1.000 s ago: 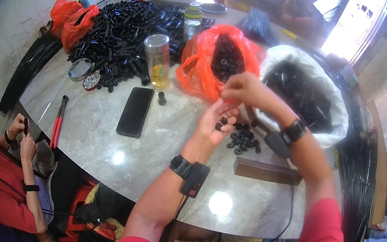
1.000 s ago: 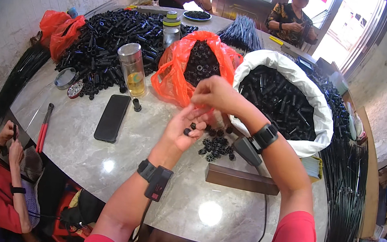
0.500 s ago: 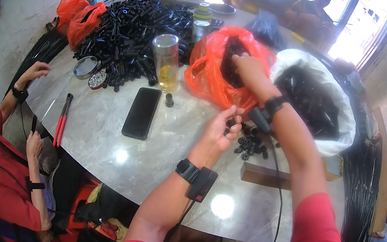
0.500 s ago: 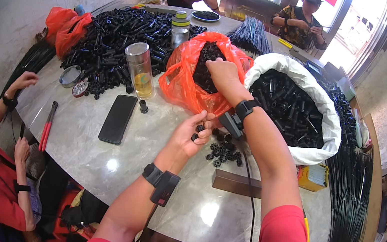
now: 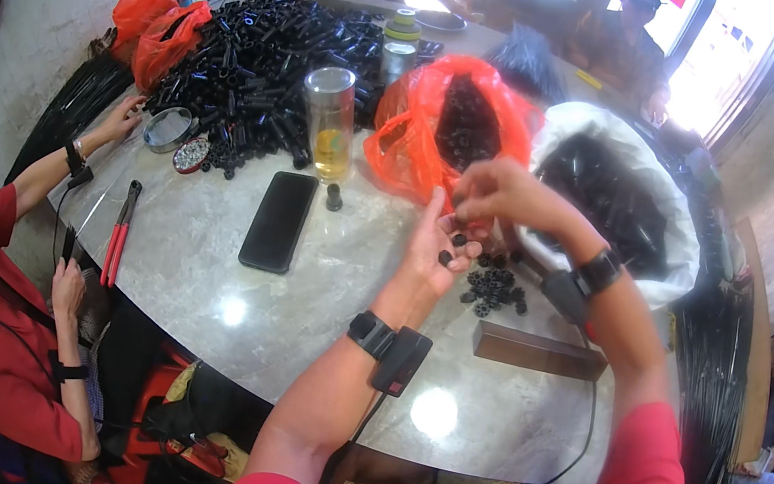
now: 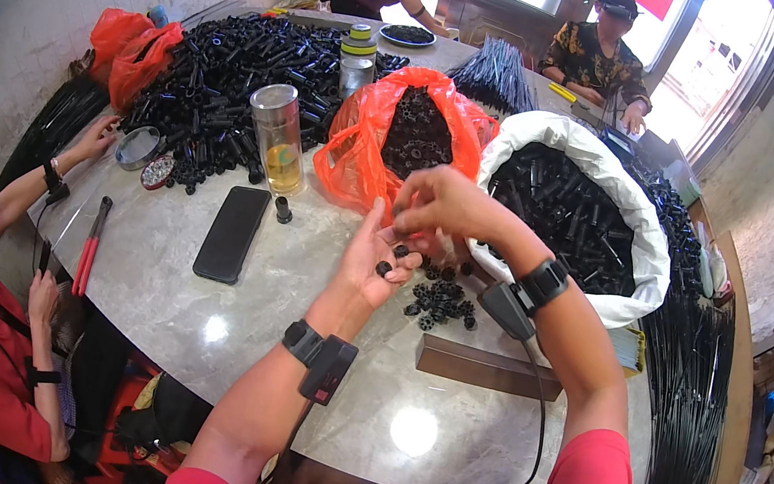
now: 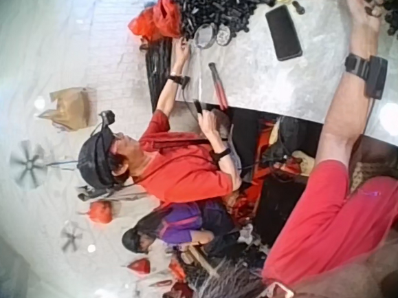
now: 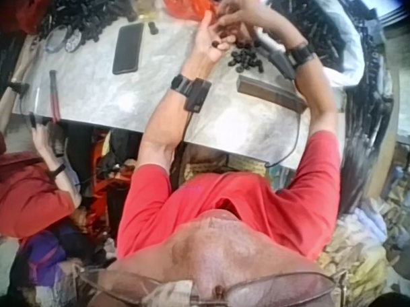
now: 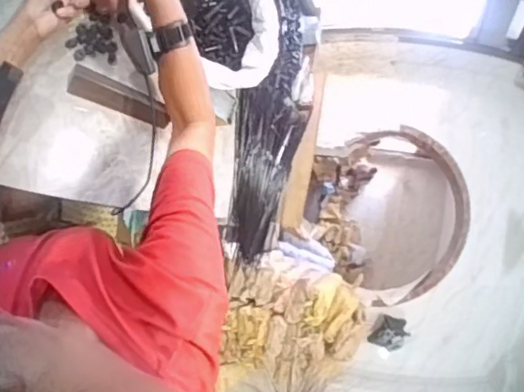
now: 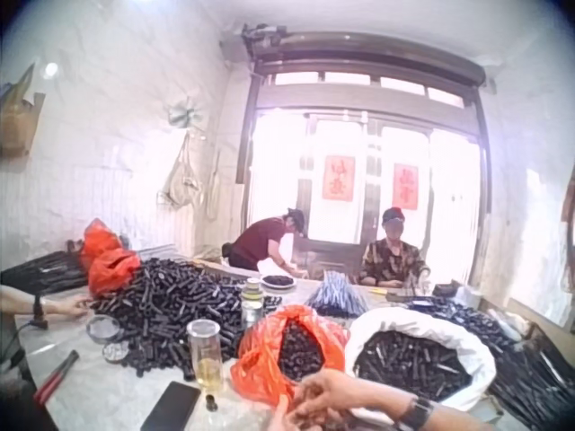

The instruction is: The worker processes black umbrella ribs using pliers and sorts small plastic components for assembly on a factory table.

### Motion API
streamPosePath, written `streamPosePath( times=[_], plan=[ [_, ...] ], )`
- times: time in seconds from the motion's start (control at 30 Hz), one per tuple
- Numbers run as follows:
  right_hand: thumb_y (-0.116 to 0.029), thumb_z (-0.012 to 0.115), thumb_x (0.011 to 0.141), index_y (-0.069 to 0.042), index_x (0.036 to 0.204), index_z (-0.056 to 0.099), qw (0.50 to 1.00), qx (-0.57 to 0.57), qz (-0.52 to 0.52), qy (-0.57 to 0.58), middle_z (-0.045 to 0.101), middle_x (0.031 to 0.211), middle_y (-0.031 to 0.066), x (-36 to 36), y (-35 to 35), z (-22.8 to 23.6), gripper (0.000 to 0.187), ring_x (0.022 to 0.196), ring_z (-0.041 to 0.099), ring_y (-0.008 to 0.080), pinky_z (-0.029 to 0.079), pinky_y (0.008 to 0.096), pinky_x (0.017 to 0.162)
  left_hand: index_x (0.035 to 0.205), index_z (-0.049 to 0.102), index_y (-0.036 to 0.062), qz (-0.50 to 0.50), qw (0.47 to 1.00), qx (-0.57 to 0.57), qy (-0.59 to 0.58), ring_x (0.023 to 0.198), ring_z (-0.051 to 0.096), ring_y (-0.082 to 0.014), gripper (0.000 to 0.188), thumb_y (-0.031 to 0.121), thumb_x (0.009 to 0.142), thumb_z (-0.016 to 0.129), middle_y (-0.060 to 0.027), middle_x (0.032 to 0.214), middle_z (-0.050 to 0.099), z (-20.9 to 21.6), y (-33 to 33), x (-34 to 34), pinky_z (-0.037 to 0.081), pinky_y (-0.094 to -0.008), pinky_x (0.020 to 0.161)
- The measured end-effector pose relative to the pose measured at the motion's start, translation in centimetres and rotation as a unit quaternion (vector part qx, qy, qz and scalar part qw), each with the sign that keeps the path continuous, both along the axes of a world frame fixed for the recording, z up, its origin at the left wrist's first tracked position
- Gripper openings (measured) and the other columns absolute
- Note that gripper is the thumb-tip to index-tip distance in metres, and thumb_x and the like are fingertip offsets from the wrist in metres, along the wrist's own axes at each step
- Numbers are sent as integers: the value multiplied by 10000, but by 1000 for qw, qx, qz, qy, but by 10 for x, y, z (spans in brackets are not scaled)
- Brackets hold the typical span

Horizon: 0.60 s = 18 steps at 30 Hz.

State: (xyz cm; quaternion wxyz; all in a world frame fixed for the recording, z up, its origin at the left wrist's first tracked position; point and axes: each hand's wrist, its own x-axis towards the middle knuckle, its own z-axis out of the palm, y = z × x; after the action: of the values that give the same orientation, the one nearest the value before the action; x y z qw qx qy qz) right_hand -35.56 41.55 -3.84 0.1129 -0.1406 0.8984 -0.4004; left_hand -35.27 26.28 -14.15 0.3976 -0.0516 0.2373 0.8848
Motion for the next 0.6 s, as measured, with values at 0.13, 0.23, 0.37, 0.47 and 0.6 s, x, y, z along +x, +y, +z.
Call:
streamPosePath(
  times=[0.13,0.23,0.37,0.47,0.6],
  plan=[
    [-156,748,776,-12,926,693,988,32,-71,130,697,739,98,-24,6,-16,216,699,671,159,509,315,641,986,582,30,11,999,44,-4,508,463,-124,365,389,995,518,-92,770,599,-23,2,-5,280,-210,359],
    [-152,725,767,-48,971,699,925,210,-123,292,702,846,145,-64,30,-41,230,804,689,279,528,392,691,943,596,32,-18,999,47,-12,481,450,-117,245,277,963,593,-58,718,566,-25,9,-5,273,-214,352],
    [-157,713,763,-79,961,713,872,328,-116,346,698,909,155,-86,21,-54,212,861,686,319,539,422,704,947,598,29,-23,998,52,-8,475,450,-117,251,279,962,594,-51,710,566,-22,5,-3,274,-214,351],
    [-126,705,750,-66,891,731,844,406,-118,331,705,873,163,-98,9,-59,156,841,699,318,554,414,677,945,602,26,-20,999,35,-10,478,459,-117,249,275,958,602,-47,705,566,-21,7,-1,275,-214,349],
    [-78,694,725,-42,787,742,797,490,-104,339,710,823,175,-106,-13,-63,86,819,715,314,570,407,640,936,610,24,7,1000,9,-4,483,462,-117,247,271,949,615,-43,703,568,-22,6,-1,273,-209,350]
  ],
)
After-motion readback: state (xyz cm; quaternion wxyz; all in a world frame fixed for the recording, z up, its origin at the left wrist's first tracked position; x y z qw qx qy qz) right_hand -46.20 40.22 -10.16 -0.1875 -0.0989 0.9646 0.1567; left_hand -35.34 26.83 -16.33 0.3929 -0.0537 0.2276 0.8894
